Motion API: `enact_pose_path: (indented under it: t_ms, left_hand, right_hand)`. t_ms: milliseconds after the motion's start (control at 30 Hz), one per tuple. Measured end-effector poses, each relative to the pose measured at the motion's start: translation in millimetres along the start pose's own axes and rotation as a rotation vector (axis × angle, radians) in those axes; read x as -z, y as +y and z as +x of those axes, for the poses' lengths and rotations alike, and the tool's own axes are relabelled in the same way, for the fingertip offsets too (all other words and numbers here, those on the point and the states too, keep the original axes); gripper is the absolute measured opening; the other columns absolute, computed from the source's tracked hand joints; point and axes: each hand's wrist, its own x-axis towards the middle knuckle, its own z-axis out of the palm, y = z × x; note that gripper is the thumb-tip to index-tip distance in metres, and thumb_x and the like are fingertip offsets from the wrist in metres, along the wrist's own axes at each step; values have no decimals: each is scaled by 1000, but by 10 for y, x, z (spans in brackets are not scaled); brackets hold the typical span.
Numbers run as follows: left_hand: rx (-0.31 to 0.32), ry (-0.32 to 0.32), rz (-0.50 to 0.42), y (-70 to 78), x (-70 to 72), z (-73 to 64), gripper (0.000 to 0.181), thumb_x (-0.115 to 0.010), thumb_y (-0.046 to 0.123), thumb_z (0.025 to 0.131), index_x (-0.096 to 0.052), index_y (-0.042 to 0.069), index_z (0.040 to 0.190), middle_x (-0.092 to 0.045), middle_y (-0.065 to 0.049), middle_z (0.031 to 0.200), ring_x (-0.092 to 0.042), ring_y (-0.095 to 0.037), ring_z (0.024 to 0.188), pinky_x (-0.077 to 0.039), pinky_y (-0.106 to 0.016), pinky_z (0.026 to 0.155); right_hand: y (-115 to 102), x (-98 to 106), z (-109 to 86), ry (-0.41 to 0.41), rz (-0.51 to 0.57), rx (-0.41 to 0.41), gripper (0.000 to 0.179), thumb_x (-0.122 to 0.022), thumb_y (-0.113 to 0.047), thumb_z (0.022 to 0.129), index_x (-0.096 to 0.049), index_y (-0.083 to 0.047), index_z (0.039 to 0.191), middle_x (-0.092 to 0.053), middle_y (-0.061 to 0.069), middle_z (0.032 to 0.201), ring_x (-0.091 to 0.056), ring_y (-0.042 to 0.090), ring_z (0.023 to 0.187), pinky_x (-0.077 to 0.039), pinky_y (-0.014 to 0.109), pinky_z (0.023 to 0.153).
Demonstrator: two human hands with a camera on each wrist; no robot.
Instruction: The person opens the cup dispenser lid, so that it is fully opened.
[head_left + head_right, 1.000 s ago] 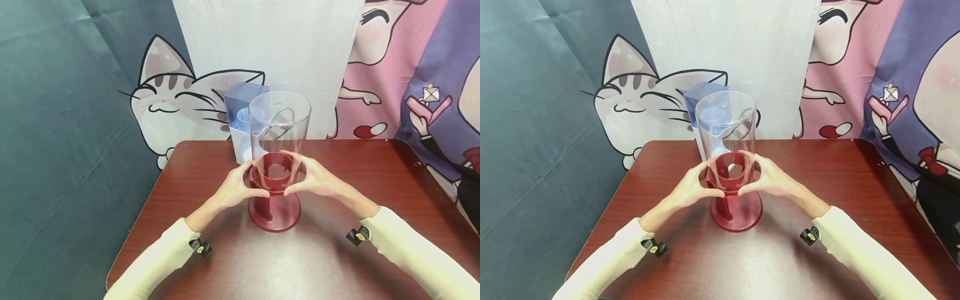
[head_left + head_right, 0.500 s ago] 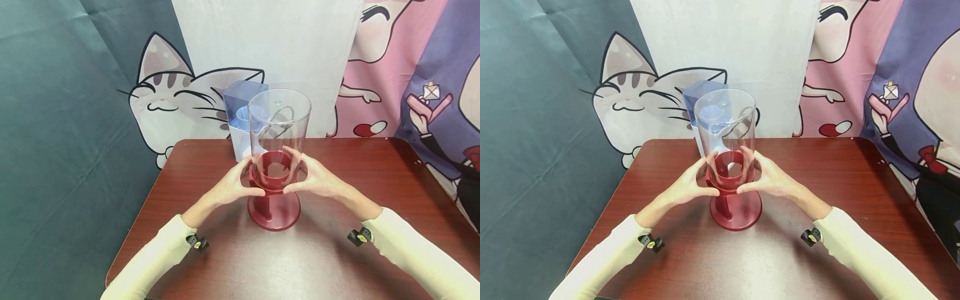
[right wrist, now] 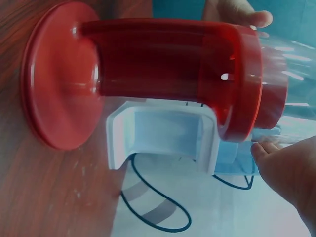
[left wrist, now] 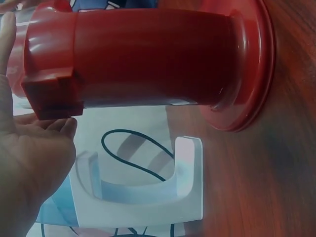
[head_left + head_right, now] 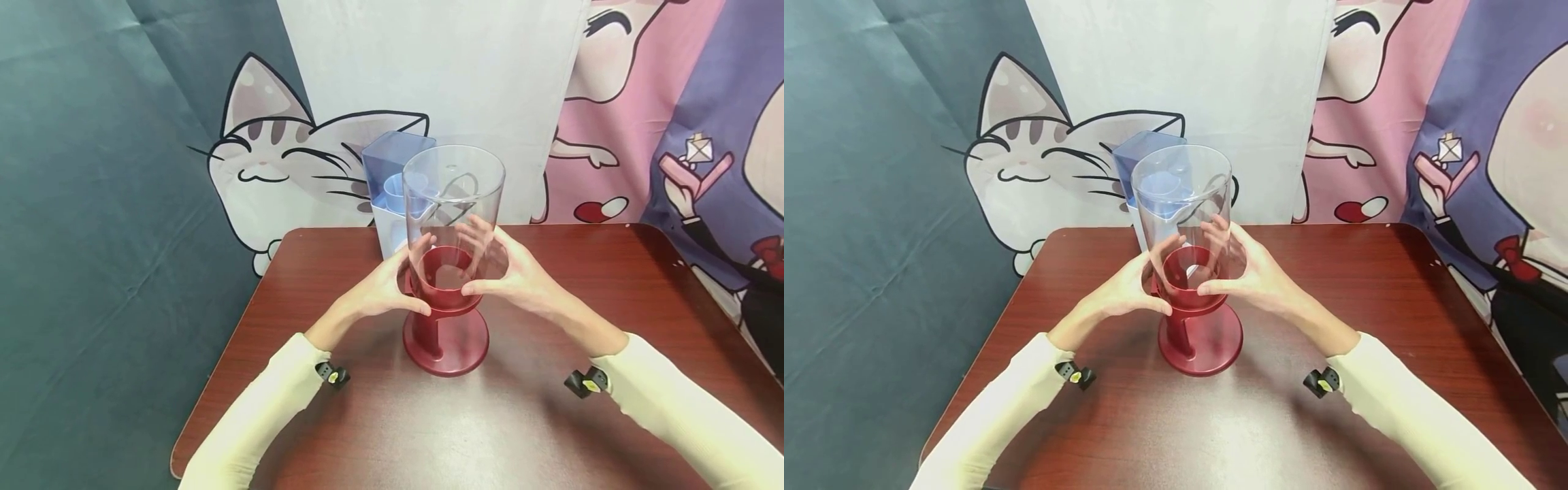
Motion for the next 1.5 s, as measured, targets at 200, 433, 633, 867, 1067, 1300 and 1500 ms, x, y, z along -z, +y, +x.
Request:
enact_pose_path:
  t_ms: [200,433,633,867,1067,1300,1500]
  left_hand:
    - [4,-16,32,-42,-18,40,122,-95,10,75,-20,22,171,-30,-6,172,-37,-19,152,-39,-44,122]
    - [7,-40,25,-79,-50,86,125,-96,8,74,-19,20,171,-38,-5,168,-45,-21,147,-44,-37,118]
    - [-7,-63,3,-119,-63,100,118,-97,8,73,-27,14,168,-54,-6,154,-55,-20,137,-50,-36,112]
    - [-21,-68,-64,-138,-87,79,98,-94,11,76,-41,18,159,-60,2,145,-58,-18,133,-56,-40,105]
    - [-10,-59,-73,-141,-100,68,91,-94,12,77,-46,23,154,-61,5,142,-59,-18,131,-58,-41,103]
    - [10,-56,-80,-140,-110,57,91,-93,13,78,-46,23,154,-61,4,143,-59,-18,131,-59,-40,101]
    - [22,-52,-72,-133,-117,49,90,-93,15,79,-45,23,155,-61,4,143,-59,-18,131,-59,-39,101]
  right_hand:
    - [-101,-31,69,41,19,56,105,-90,3,81,-29,-7,167,-43,14,166,-40,35,153,-45,34,117]
    - [-258,-33,152,117,-82,74,101,-95,-10,80,-39,-15,163,-53,8,159,-47,26,149,-30,57,125]
    - [-393,-49,219,182,-138,94,104,-96,-14,79,-38,-20,165,-56,5,155,-49,23,144,-32,55,124]
    - [-570,-56,333,192,-46,122,100,-94,-16,82,-36,-19,164,-54,6,156,-57,28,136,-53,35,108]
    - [-721,-31,421,213,-2,151,95,-93,-12,82,-41,-16,161,-56,9,154,-61,29,131,-55,33,105]
    - [-819,-18,469,255,-61,133,91,-91,-9,82,-43,-14,159,-59,6,151,-62,27,129,-56,32,103]
    - [-883,-2,505,251,-23,150,88,-92,-11,82,-45,-15,157,-60,9,150,-68,30,120,-59,29,97]
